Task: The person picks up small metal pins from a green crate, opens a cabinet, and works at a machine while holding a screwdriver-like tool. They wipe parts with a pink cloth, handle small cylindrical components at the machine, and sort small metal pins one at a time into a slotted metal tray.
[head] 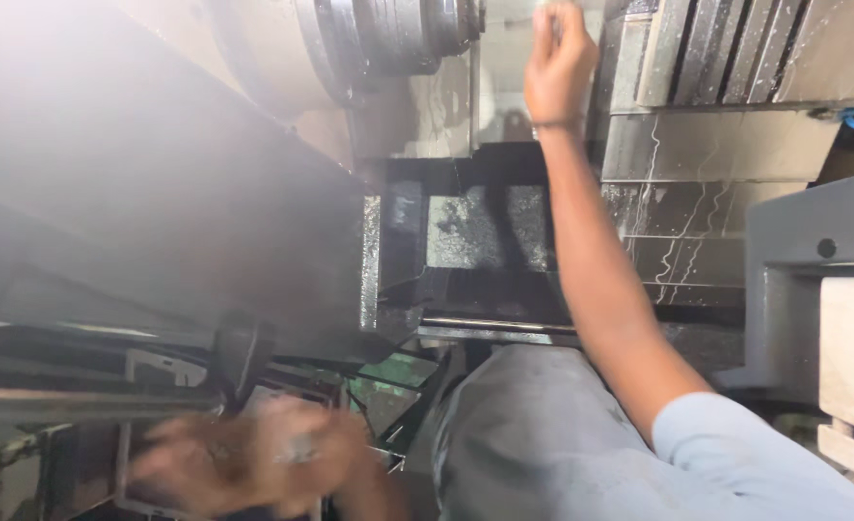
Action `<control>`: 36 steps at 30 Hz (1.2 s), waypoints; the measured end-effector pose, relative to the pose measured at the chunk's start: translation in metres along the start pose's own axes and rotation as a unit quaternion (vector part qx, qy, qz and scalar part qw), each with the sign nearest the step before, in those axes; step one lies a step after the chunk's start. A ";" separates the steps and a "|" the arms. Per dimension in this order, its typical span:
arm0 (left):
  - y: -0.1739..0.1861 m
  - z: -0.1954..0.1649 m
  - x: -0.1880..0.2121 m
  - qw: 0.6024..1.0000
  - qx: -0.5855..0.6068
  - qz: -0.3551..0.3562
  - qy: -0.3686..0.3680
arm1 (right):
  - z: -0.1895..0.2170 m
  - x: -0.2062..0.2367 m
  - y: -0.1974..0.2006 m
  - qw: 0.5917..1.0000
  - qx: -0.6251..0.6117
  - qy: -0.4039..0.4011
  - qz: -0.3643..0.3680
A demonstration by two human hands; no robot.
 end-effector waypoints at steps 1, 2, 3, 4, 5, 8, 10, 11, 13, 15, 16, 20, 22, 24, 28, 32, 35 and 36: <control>-0.017 -0.013 0.007 0.997 0.070 0.035 0.009 | 0.026 0.016 0.011 0.996 0.036 0.042 0.065; -0.051 -0.016 0.021 0.981 0.122 0.137 0.062 | 0.048 0.032 0.020 0.992 0.052 0.051 0.103; -0.089 -0.017 0.039 0.951 0.157 0.236 0.121 | 0.069 0.046 0.027 0.986 0.069 0.060 0.141; -0.124 -0.014 0.060 0.919 0.170 0.311 0.172 | 0.089 0.060 0.036 0.980 0.096 0.065 0.161; -0.154 -0.005 0.076 0.904 0.148 0.349 0.196 | 0.107 0.074 0.042 0.973 0.122 0.068 0.186; -0.202 0.015 0.106 0.891 0.129 0.384 0.205 | 0.150 0.090 0.058 0.970 0.095 0.040 0.219; -0.210 0.018 0.119 0.891 0.167 0.365 0.211 | 0.167 0.093 0.064 0.965 0.087 0.009 0.249; -0.212 0.019 0.123 0.890 0.176 0.363 0.213 | 0.172 0.093 0.066 0.961 0.084 -0.008 0.263; -0.212 0.019 0.128 0.888 0.194 0.356 0.219 | 0.179 0.089 0.069 0.960 0.079 -0.010 0.269; -0.217 0.028 0.133 0.852 0.229 0.355 0.309 | 0.168 0.088 0.065 0.951 0.066 -0.050 0.297; -0.219 0.032 0.134 0.831 0.245 0.354 0.353 | 0.154 0.088 0.059 0.940 0.057 -0.092 0.322; -0.201 0.035 0.095 0.862 0.222 0.313 0.332 | 0.086 0.072 0.020 0.897 -0.175 -0.209 0.347; -0.165 0.022 0.065 0.919 0.139 0.285 0.234 | 0.065 0.046 0.004 0.921 -0.252 -0.062 0.292; -0.117 0.011 0.042 0.940 0.118 0.269 0.174 | 0.031 0.024 -0.008 0.966 -0.180 0.035 0.180; -0.021 0.015 0.004 0.995 0.010 0.093 0.024 | -0.050 -0.011 -0.045 0.998 0.037 -0.025 0.049; 0.043 0.064 -0.017 0.983 -0.180 -0.014 -0.030 | -0.075 -0.010 -0.050 0.997 -0.019 -0.004 -0.069; 0.062 0.076 -0.014 0.965 -0.252 -0.048 -0.048 | -0.086 0.000 -0.048 0.992 -0.090 -0.024 -0.090; 0.061 0.080 -0.013 0.972 -0.232 -0.030 -0.038 | -0.090 0.003 -0.049 0.989 -0.119 -0.045 -0.082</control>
Point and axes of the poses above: each hand's wrist, its own x-axis away from the middle knuckle, its own y-axis out of the back of the hand, z = x × y, the point moved 8 cm from there along -x, towards the middle knuckle, and after that the axes turned 4 degrees about -y, right-handed, at the moved point
